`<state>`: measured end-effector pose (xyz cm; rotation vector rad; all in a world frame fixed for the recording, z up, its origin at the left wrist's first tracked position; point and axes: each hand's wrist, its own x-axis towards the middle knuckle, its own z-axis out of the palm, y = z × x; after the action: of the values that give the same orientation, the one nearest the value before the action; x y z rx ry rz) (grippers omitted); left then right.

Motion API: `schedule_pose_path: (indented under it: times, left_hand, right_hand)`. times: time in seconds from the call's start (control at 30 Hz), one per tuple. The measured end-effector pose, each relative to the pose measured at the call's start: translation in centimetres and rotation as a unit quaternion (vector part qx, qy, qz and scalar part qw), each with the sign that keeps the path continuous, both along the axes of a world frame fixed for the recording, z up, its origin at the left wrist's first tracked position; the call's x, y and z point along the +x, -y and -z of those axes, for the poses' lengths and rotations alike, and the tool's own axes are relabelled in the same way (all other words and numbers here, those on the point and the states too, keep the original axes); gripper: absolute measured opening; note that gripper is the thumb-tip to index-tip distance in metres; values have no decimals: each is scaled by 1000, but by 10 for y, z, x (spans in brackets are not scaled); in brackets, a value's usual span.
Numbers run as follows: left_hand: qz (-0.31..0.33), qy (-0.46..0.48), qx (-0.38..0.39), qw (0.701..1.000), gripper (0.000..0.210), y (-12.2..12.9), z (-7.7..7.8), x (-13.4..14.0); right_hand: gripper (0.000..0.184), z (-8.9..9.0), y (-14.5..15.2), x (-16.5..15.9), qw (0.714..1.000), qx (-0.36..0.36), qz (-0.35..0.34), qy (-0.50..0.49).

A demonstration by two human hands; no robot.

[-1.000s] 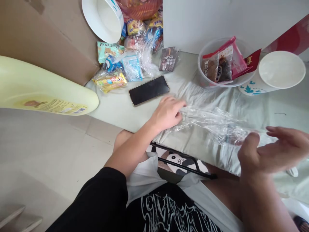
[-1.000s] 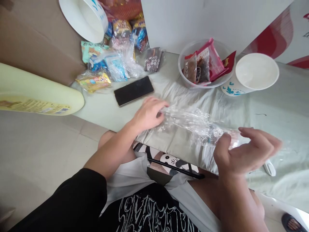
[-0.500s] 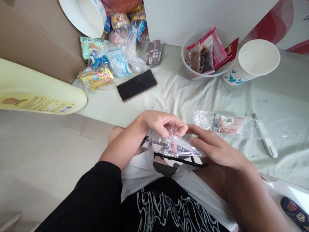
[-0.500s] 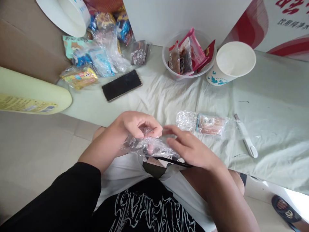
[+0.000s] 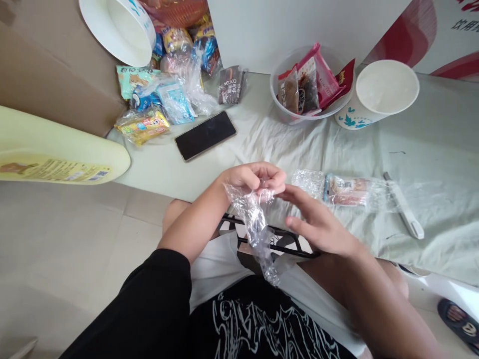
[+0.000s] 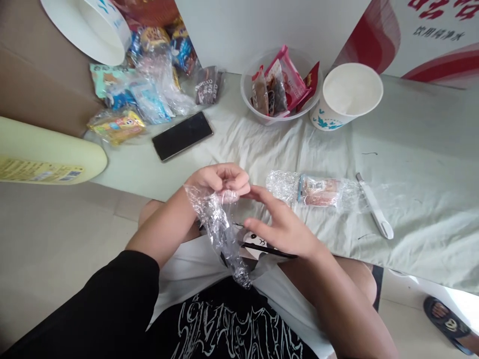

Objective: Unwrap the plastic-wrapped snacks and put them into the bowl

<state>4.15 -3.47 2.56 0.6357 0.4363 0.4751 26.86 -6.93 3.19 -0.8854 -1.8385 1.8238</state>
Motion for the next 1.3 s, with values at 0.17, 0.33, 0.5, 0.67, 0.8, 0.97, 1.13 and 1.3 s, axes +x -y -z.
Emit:
schedule_pose_path:
  times: [0.17, 0.33, 0.5, 0.67, 0.8, 0.97, 1.13, 1.3]
  left_hand:
    - [-20, 57, -13, 998, 39, 2, 3, 16]
    - [-20, -49, 124, 991, 17, -1, -10, 9]
    - [-36, -226, 259, 938, 16, -2, -14, -9]
    - [-109, -230, 278, 926, 30, 2, -8, -16]
    - [-382, -216, 174, 882, 37, 8, 10, -1]
    - [-192, -141, 107, 965, 62, 20, 23, 28]
    - [-89, -168, 141, 972, 38, 15, 18, 23]
    - [-64, -215, 157, 962, 26, 11, 18, 13]
  right_hand:
    - [52, 18, 7, -21, 981, -183, 14, -67]
    - [51, 14, 5, -19, 963, -248, -42, -96]
    - [39, 3, 10, -22, 960, -262, -74, -63]
    - [31, 6, 15, -29, 986, -164, -29, 26]
    - [30, 5, 14, -26, 974, -15, 206, 93]
    - [27, 4, 9, -25, 947, 94, 302, 63]
    - [30, 14, 7, -19, 950, 99, 284, 80]
    - [27, 12, 10, -16, 945, 72, 289, 136]
